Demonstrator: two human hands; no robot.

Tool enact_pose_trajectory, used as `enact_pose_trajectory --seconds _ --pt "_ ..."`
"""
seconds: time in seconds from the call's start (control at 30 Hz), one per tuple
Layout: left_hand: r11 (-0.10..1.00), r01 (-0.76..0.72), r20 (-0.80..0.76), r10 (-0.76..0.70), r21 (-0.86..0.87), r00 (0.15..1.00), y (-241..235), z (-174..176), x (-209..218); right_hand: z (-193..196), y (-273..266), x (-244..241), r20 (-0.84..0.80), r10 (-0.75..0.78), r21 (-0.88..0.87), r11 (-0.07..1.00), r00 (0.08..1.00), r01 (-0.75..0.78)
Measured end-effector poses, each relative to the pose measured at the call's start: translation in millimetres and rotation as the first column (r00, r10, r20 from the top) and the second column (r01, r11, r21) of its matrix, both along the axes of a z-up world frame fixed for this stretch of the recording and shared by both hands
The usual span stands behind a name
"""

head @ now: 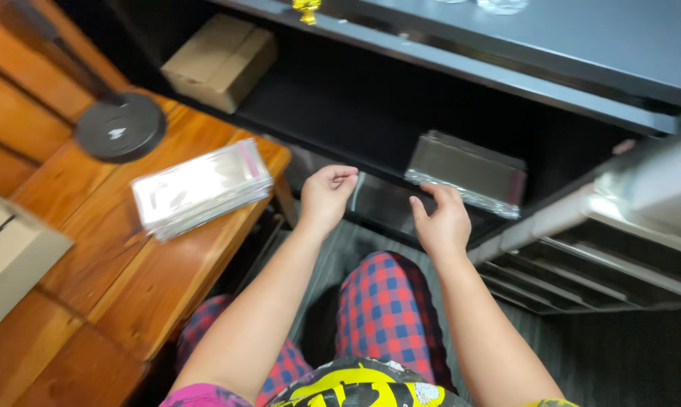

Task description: The person places a glass on a shelf and then picks up several plastic sleeves on a wooden bench, turning them over and moving them to a lower shelf.

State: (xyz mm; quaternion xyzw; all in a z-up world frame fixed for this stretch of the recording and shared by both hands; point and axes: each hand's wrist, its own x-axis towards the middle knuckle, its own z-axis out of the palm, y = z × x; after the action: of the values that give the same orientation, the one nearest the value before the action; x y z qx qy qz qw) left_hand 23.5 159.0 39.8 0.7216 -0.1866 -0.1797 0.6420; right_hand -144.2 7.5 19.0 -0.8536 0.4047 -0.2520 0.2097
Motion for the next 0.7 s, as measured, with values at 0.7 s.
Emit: enact_pose_trajectory --seconds 0.7 --pt "0.63 -0.775 0.081 0.776 -0.057 0.625 288.5 -0.1 84.0 23.5 130.6 168.4 0.228 0.465 0.289 0.806 0.855 -0.516"
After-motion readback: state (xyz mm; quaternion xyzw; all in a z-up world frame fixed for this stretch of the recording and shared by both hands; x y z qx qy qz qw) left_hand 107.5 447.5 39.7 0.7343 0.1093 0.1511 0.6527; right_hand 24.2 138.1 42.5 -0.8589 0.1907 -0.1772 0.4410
